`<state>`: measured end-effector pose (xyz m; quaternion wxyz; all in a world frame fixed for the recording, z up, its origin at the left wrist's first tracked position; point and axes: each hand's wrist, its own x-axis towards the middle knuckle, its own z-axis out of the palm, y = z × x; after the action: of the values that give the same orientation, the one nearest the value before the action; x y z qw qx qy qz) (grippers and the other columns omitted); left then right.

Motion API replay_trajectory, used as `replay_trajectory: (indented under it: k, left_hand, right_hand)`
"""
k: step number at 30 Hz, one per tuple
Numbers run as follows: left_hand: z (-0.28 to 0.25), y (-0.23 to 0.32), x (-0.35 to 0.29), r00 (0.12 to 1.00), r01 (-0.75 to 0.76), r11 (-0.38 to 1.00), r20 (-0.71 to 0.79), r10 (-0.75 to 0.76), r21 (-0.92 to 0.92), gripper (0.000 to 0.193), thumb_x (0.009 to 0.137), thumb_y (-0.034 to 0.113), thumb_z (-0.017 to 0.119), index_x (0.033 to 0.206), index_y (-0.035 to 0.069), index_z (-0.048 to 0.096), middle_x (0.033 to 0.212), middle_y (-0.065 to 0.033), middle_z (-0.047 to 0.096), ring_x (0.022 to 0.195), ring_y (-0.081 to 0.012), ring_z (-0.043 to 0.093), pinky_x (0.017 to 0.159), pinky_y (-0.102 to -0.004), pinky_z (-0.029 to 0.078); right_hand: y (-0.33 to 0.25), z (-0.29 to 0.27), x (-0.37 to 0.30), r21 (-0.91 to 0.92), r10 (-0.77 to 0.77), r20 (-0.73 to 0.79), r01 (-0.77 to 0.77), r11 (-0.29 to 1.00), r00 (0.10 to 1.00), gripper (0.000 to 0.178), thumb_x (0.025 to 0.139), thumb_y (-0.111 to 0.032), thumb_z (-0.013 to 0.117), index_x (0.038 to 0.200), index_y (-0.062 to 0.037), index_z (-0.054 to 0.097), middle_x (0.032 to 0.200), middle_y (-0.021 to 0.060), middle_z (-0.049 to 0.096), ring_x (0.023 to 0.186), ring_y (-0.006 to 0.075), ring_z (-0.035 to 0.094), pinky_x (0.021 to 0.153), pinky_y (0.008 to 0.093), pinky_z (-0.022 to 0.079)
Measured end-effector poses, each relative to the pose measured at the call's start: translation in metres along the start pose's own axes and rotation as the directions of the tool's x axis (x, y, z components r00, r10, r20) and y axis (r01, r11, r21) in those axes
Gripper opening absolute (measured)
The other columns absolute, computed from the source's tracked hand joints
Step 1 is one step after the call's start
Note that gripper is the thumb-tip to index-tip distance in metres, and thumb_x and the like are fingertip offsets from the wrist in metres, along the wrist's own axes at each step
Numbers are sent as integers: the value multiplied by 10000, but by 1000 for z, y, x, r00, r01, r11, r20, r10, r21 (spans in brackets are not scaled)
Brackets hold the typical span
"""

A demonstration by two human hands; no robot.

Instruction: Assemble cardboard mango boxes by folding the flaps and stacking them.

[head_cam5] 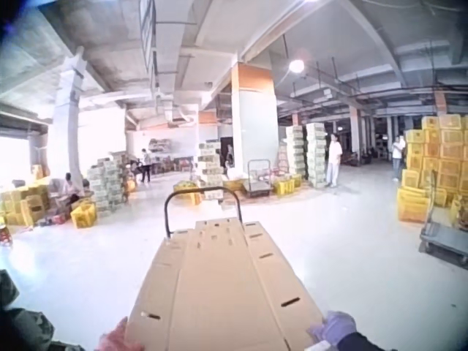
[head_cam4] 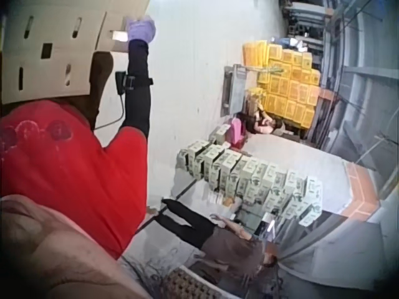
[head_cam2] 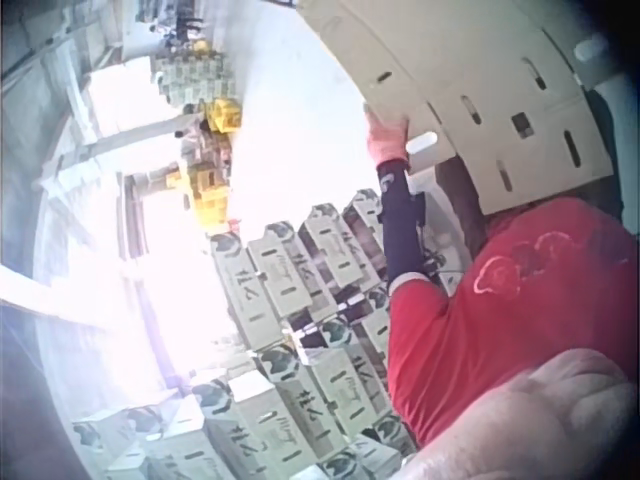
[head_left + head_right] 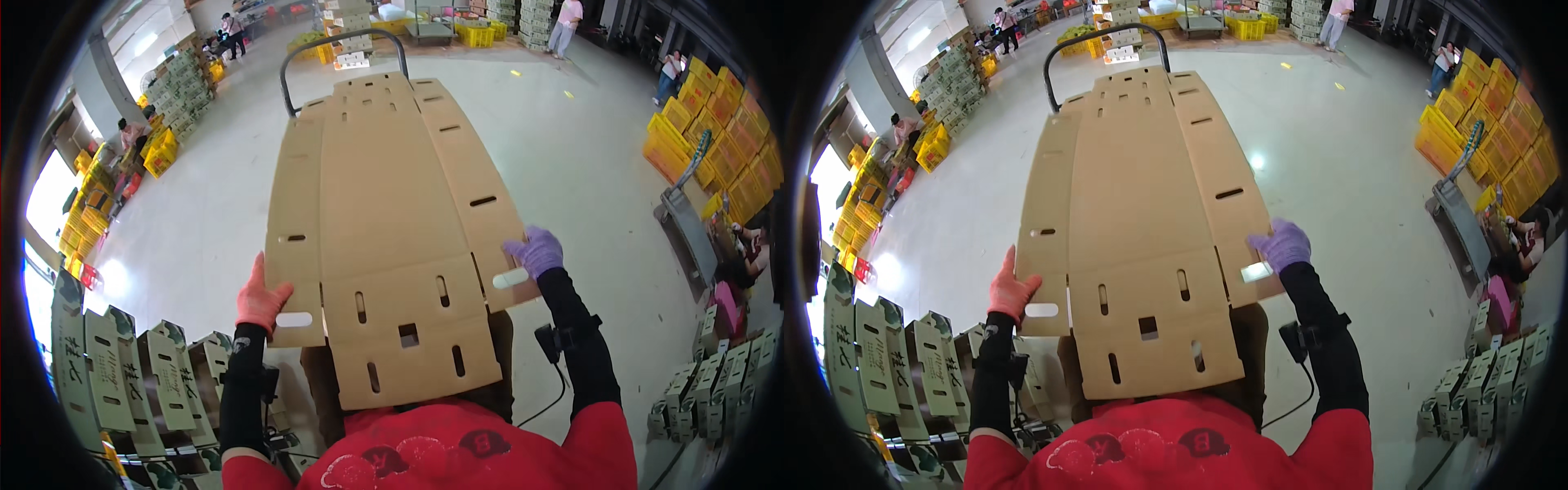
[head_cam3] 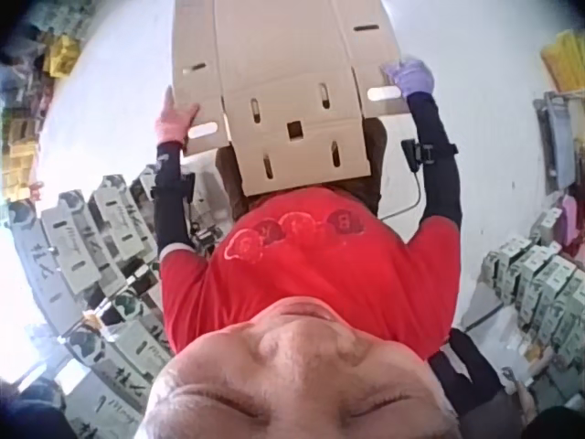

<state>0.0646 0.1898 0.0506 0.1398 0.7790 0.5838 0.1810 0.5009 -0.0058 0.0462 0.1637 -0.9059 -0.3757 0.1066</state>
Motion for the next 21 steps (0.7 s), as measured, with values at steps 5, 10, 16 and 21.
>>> replay_trajectory:
  k: [5, 10, 16, 21]
  left_hand:
    - [-24, 67, -19, 976, -212, 958, 6, 217, -195, 621, 744, 130, 650, 1322, 94, 427, 1026, -161, 647, 949, -307, 619, 810, -350, 502]
    - [-32, 61, -23, 759, -392, 769, 296, 580, -505, 466, 737, -6, 608, 1189, 100, 572, 1071, -112, 573, 949, -233, 595, 819, -312, 494]
    - [-57, 102, -17, 229, -898, 109, 240, 943, 426, 179, 684, 182, 715, 742, 115, 560, 973, -85, 605, 979, -265, 582, 791, -345, 507]
    - [-37, 120, 8, 622, -782, 498, 419, 662, 374, 223, 791, 349, 615, 844, 133, 602, 767, -61, 645, 711, -291, 626, 595, -407, 490]
  right_hand:
    - [-55, -20, -31, 4, -307, -101, 309, 951, 946, 297, 788, -310, 607, 994, -97, 619, 825, 196, 622, 726, 319, 608, 661, 391, 485]
    - [-39, 0, -44, 35, -770, -190, 788, 614, 609, 451, 771, -269, 652, 1189, -159, 525, 1137, 153, 548, 1001, 316, 546, 862, 420, 437]
    - [-60, -30, -25, -473, -984, -127, 864, 169, 123, 437, 643, -469, 679, 871, -118, 553, 1082, 94, 552, 1135, 272, 478, 1032, 476, 312]
    - [-84, 4, -10, -451, -962, -184, 852, 267, 204, 370, 600, -415, 703, 732, -122, 521, 666, 43, 518, 666, 228, 565, 757, 379, 444]
